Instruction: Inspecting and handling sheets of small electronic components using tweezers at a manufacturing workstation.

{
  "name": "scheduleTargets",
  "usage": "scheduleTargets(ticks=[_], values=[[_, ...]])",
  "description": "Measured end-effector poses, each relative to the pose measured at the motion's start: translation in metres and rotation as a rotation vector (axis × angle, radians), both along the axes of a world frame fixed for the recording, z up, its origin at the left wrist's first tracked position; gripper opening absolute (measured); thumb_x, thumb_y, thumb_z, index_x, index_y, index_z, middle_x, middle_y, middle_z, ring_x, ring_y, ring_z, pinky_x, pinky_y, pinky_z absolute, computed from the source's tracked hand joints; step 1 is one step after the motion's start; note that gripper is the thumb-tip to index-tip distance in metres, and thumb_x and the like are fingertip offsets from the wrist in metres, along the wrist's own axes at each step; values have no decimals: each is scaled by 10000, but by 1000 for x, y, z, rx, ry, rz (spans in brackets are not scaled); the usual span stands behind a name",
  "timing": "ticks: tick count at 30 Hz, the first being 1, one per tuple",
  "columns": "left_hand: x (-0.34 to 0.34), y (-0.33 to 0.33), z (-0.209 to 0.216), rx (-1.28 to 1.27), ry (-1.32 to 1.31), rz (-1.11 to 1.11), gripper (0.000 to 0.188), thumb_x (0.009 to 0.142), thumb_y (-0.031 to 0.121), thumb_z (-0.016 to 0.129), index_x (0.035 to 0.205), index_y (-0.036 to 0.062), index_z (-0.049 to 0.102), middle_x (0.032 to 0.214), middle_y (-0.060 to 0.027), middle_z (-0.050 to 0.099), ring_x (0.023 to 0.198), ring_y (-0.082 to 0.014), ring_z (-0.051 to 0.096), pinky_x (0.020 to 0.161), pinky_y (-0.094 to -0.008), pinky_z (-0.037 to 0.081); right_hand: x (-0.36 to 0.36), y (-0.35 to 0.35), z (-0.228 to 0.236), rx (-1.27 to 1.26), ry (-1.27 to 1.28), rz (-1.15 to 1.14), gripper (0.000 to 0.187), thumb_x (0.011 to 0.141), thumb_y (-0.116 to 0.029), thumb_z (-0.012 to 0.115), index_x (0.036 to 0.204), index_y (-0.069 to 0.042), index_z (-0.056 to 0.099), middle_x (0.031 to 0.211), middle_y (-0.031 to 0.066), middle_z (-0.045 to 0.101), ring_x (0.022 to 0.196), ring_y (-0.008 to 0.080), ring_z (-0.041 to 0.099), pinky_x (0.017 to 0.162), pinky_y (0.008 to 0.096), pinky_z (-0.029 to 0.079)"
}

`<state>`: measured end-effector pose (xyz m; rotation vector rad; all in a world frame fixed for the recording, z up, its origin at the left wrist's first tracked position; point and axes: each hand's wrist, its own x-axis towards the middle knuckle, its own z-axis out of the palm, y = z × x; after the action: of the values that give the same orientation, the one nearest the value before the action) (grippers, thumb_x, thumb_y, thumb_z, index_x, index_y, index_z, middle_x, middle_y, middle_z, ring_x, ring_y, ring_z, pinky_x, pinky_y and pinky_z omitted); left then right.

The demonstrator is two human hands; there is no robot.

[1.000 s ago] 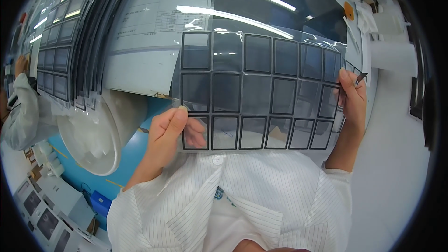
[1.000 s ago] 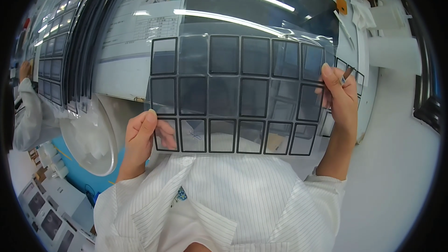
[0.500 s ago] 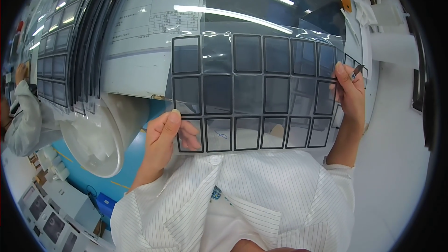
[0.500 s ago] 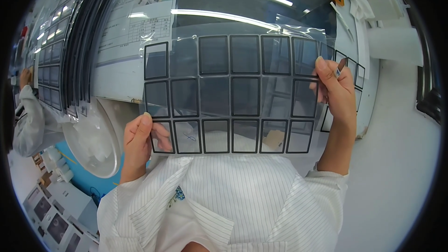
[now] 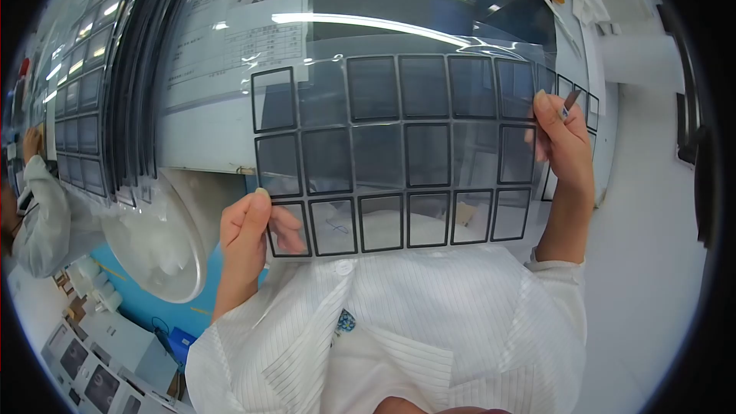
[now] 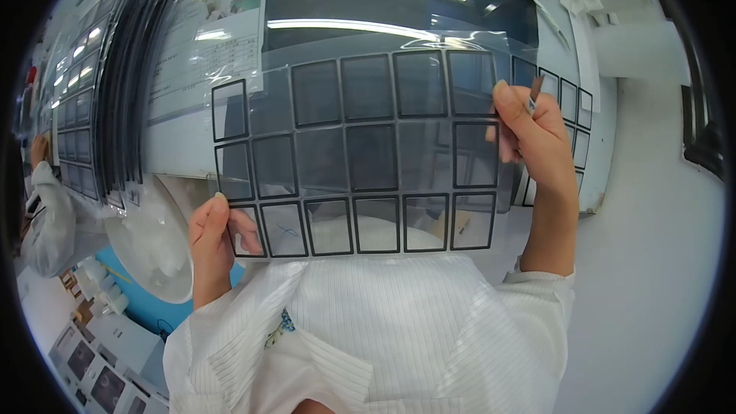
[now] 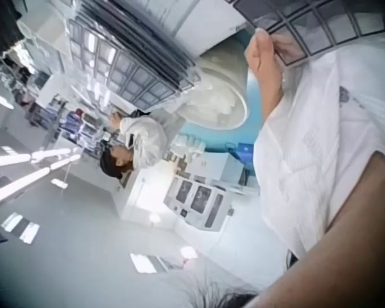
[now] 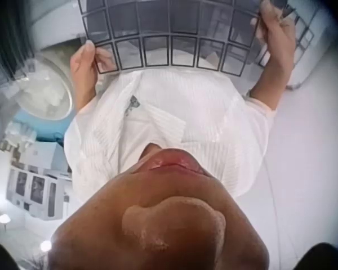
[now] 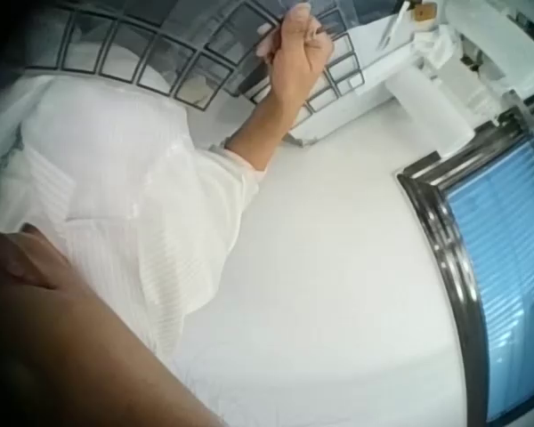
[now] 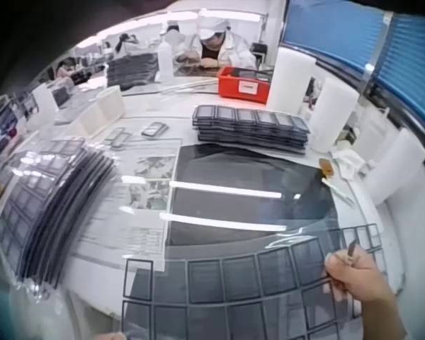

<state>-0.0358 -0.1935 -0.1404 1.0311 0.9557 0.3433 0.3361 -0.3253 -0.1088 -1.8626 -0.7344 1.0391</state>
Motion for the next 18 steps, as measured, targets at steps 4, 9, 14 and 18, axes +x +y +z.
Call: scheduleTargets(ticks=[4,9,14,18], values=[[-6,4,-2,20,-6,16,484,985,340,395,725,-18,593,574,-119,614,461,-164,582,443,-249,439,-1,4,0,-26,-2,46,383,948,-394,493,719,-89,534,566,-15,549,383,16,415,364,163,258],[-13,14,1,44,-20,44,485,982,325,401,713,-35,585,558,-130,597,431,-181,567,433,-256,440,-5,10,2,-33,75,113,410,943,-424,487,721,-82,526,567,-7,547,390,24,432,368,176,265],[-18,17,4,53,-16,53,482,979,324,410,708,-37,580,556,-127,592,420,-186,560,428,-267,449,-12,17,2,-27,93,136,417,949,-416,478,708,-80,524,568,0,546,391,29,433,371,184,270],[-20,15,4,89,-6,134,456,979,283,407,671,-23,547,531,-114,565,373,-180,521,356,-260,424,-15,17,-1,-8,95,173,425,955,-412,468,691,-82,516,548,3,533,392,37,425,377,193,277]])
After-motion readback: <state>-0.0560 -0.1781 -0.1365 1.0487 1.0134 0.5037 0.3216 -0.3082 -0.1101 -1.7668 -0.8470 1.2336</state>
